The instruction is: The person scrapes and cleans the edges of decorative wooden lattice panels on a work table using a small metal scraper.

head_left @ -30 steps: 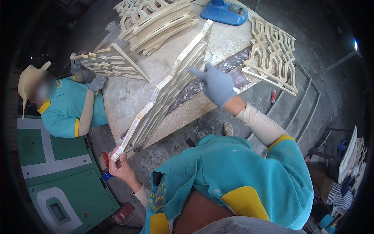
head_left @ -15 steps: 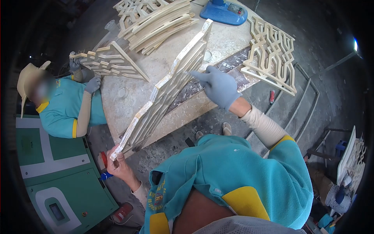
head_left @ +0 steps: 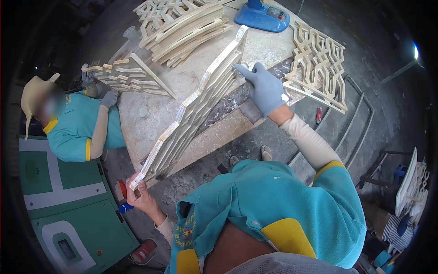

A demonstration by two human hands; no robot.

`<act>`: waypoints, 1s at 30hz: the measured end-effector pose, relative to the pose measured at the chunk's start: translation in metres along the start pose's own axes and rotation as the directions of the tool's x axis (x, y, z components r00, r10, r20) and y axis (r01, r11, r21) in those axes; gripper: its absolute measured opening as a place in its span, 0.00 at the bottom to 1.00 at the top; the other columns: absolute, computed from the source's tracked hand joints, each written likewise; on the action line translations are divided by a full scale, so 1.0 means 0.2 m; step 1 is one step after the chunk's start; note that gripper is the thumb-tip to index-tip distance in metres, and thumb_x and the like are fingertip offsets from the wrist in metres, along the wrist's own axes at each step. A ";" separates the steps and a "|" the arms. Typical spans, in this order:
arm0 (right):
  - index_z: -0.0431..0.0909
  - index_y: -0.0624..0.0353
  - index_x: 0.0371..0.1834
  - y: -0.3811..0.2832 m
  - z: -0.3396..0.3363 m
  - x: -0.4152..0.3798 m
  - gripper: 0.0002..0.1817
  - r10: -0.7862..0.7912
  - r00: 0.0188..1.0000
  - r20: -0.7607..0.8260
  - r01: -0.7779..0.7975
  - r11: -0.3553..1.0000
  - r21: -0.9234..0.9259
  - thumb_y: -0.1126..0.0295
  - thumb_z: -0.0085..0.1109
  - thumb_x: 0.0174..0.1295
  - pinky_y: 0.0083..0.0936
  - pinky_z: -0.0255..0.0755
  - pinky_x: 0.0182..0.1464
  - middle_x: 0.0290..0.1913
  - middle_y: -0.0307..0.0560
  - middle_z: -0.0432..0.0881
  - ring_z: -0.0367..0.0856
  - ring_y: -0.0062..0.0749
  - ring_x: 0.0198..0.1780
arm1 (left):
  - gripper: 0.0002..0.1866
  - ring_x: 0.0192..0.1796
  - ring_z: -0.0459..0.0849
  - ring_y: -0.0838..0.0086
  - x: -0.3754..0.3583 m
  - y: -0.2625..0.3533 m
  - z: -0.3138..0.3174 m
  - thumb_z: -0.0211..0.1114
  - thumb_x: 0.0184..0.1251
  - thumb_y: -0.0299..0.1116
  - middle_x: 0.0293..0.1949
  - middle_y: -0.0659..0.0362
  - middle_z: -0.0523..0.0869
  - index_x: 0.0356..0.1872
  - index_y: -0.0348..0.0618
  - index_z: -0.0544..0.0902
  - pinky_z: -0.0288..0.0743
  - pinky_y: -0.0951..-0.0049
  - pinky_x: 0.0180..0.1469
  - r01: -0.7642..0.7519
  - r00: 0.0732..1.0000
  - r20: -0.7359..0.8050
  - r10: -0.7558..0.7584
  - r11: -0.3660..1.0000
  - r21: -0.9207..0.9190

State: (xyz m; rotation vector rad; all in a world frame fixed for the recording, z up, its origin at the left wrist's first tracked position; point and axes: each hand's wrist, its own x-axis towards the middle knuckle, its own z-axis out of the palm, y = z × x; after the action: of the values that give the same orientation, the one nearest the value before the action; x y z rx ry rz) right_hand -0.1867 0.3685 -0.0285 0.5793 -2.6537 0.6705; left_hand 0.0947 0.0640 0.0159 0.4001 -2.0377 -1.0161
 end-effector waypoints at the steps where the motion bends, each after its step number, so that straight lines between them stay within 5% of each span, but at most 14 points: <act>1: 0.79 0.30 0.62 0.01 0.02 0.00 0.27 0.002 1.000 -0.001 -0.002 1.000 -0.001 0.72 0.60 0.59 0.38 0.79 0.33 0.37 0.50 0.75 0.83 0.45 0.32 | 0.22 0.42 0.80 0.74 0.00 -0.01 0.00 0.70 0.69 0.44 0.38 0.57 0.83 0.44 0.28 0.84 0.72 0.74 0.49 -0.001 1.000 0.002 0.001 1.000 -0.002; 6: 0.78 0.27 0.64 -0.03 -0.05 -0.02 0.28 0.021 0.993 0.119 -0.017 0.999 -0.035 0.73 0.58 0.62 0.40 0.76 0.33 0.35 0.49 0.74 0.82 0.47 0.30 | 0.21 0.43 0.80 0.74 -0.01 -0.02 -0.01 0.70 0.69 0.42 0.39 0.57 0.83 0.44 0.27 0.84 0.72 0.74 0.49 -0.004 1.000 -0.009 0.004 1.000 -0.012; 13: 0.79 0.27 0.62 -0.03 0.01 0.05 0.25 0.100 0.991 0.086 -0.091 0.990 -0.104 0.70 0.58 0.64 0.41 0.78 0.35 0.38 0.49 0.76 0.83 0.47 0.32 | 0.20 0.42 0.79 0.74 -0.01 -0.01 0.00 0.69 0.70 0.40 0.39 0.57 0.83 0.45 0.26 0.84 0.71 0.74 0.50 -0.011 1.000 0.002 0.011 1.000 -0.013; 18: 0.78 0.27 0.63 -0.06 -0.07 0.03 0.24 0.007 0.974 0.227 -0.012 1.000 0.018 0.69 0.57 0.65 0.41 0.78 0.35 0.37 0.49 0.77 0.83 0.48 0.33 | 0.21 0.45 0.82 0.72 -0.01 -0.02 -0.01 0.70 0.69 0.41 0.41 0.56 0.85 0.45 0.26 0.84 0.74 0.70 0.53 -0.003 1.000 0.003 0.003 1.000 -0.009; 21: 0.78 0.25 0.63 -0.02 -0.02 0.06 0.25 0.074 0.995 0.065 -0.072 0.997 -0.039 0.69 0.57 0.65 0.41 0.77 0.35 0.36 0.49 0.76 0.83 0.47 0.32 | 0.21 0.44 0.82 0.72 0.00 -0.01 -0.01 0.70 0.69 0.41 0.41 0.56 0.86 0.45 0.26 0.84 0.74 0.71 0.53 -0.003 1.000 0.003 0.003 1.000 0.009; 27: 0.79 0.25 0.63 -0.09 -0.06 -0.05 0.25 -0.044 0.980 0.193 0.042 0.999 0.016 0.71 0.56 0.65 0.39 0.76 0.32 0.34 0.47 0.75 0.81 0.45 0.29 | 0.18 0.42 0.80 0.74 0.01 -0.02 0.01 0.69 0.70 0.37 0.39 0.57 0.83 0.46 0.27 0.84 0.71 0.75 0.48 -0.013 1.000 -0.009 0.013 1.000 -0.022; 30: 0.79 0.26 0.63 -0.06 -0.09 0.00 0.26 0.045 0.993 0.112 -0.052 0.997 0.059 0.70 0.58 0.63 0.38 0.76 0.31 0.33 0.47 0.75 0.81 0.44 0.28 | 0.21 0.44 0.82 0.73 0.01 -0.02 -0.01 0.70 0.69 0.41 0.41 0.56 0.86 0.45 0.27 0.84 0.74 0.71 0.54 0.030 1.000 -0.004 -0.030 1.000 0.006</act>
State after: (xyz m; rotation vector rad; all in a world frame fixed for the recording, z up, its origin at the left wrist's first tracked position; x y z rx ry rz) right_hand -0.1778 0.3674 -0.0096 0.5861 -2.7667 0.7572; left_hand 0.0946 0.0586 0.0139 0.4370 -2.0367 -1.0268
